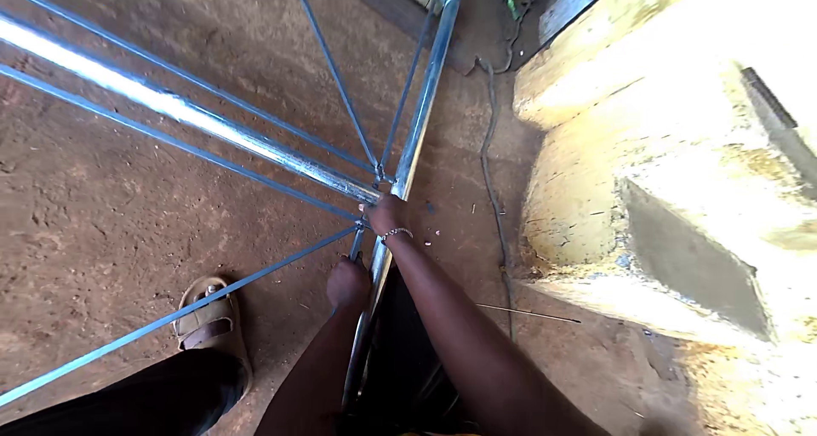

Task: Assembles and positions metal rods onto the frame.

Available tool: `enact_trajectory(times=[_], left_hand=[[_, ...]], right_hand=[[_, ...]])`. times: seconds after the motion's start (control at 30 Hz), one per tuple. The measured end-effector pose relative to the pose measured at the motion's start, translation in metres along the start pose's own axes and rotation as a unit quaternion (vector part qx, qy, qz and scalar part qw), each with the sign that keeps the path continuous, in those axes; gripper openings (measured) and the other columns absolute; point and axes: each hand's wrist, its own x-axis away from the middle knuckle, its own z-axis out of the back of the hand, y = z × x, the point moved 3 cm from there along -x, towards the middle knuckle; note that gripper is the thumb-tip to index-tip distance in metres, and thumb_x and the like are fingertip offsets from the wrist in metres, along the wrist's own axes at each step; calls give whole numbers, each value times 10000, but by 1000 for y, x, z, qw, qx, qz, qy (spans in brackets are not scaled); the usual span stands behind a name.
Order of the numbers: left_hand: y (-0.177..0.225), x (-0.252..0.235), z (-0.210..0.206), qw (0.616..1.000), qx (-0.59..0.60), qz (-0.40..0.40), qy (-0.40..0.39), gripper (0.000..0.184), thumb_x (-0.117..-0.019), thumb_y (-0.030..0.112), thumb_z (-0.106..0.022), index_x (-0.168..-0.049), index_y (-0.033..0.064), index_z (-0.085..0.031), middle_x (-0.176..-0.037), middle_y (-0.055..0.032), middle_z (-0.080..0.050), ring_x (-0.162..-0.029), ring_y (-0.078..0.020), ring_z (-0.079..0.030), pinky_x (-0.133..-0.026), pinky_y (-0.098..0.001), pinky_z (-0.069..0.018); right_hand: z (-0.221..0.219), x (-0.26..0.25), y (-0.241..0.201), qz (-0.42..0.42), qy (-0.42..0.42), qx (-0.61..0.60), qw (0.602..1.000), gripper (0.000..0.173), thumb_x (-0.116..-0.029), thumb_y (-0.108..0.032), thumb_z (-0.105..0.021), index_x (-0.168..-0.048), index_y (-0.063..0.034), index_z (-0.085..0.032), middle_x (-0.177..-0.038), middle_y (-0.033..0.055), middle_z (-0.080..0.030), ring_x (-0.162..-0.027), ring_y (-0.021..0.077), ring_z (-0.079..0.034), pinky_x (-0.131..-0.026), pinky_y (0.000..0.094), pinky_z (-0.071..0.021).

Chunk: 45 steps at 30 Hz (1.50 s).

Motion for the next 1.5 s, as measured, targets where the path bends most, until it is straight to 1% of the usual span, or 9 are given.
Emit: enact_trajectory(times=[0.33, 0.43, 0.53, 0.63, 0.83, 1.07, 1.27, 1.4, 1.5], left_hand=[[2, -1, -2, 999, -46, 6, 7, 560, -1077, 571, -389, -1215, 94, -646, -1131, -165, -720, -1097, -339, -701, -885, -560, -568], [5, -1, -2, 998, -64, 13, 8, 554, -1077, 568, -392, -1218, 94, -641, -1127, -154, -722, -1101, -327, -700, -895, -542, -565], [5, -2, -4, 997, -66, 25, 14, 554, -1071, 576, -407, -1209, 100, -654, -1111, -153, -726, -1088, -329, -703, -891, -551, -564], [4, -4, -6, 998, -62, 26, 22, 543, -1071, 567, -421, -1169, 92, -665, -1076, -161, -728, -1065, -335, -706, -880, -559, -560], [6, -4, -6, 996, -74, 36, 25, 511, -1079, 534, -430, -1151, 90, -670, -1061, -156, -728, -1055, -332, -706, -870, -551, -561], [4, -6, -8, 998, -40, 41, 35, 547, -1062, 576, -444, -1111, 84, -680, -988, -165, -723, -981, -361, -713, -812, -589, -556], [1, -6, -10, 998, -42, 45, 29, 543, -1055, 586, -453, -1131, 95, -671, -989, -159, -724, -974, -357, -715, -800, -585, -558], [1, -7, -9, 998, -40, 42, 24, 551, -1055, 589, -450, -1134, 91, -672, -997, -160, -724, -976, -361, -713, -802, -588, -561], [1, -7, -9, 998, -41, 44, 22, 542, -1056, 583, -453, -1144, 94, -672, -992, -160, -724, -976, -364, -713, -802, -590, -562]], right_hand=[[3, 6, 113, 23, 78, -146, 986, 281, -989, -326, -694, -975, -47, -725, -891, 141, -724, -860, 323, -696, -798, 565, -530], [0, 11, 99, 103, 77, -111, 986, 263, -997, -328, -676, -1017, -76, -748, -915, 121, -749, -870, 297, -726, -809, 548, -563], [-1, 8, 60, 103, 10, -43, 994, 461, -1033, -516, -557, -1101, -107, -761, -1021, 127, -758, -1001, 309, -723, -882, 556, -552], [-8, -3, 24, 57, -58, 17, 997, 620, -1006, -612, -526, -967, -28, -730, -1011, 188, -727, -1017, 361, -707, -827, 580, -554], [-3, 2, 5, 3, -76, 6, 997, 413, -1042, -392, -508, -955, -41, -707, -1008, 160, -724, -996, 318, -718, -762, 526, -567], [26, -10, 35, 197, 41, -170, 965, 322, -1015, -358, -655, -1065, -62, -773, -1034, 128, -688, -949, 260, -669, -856, 464, -542], [9, -24, 63, 196, 13, -363, 911, 176, -885, -104, -791, -1040, -66, -716, -892, 44, -732, -715, 90, -687, -697, 285, -597], [4, -25, 59, 291, 18, -213, 933, 122, -882, -149, -795, -947, -67, -732, -930, 49, -759, -818, 136, -719, -785, 360, -598], [-5, -29, 50, 461, 78, -86, 880, 40, -880, -95, -768, -884, -70, -738, -882, 74, -747, -975, 274, -683, -899, 432, -538]])
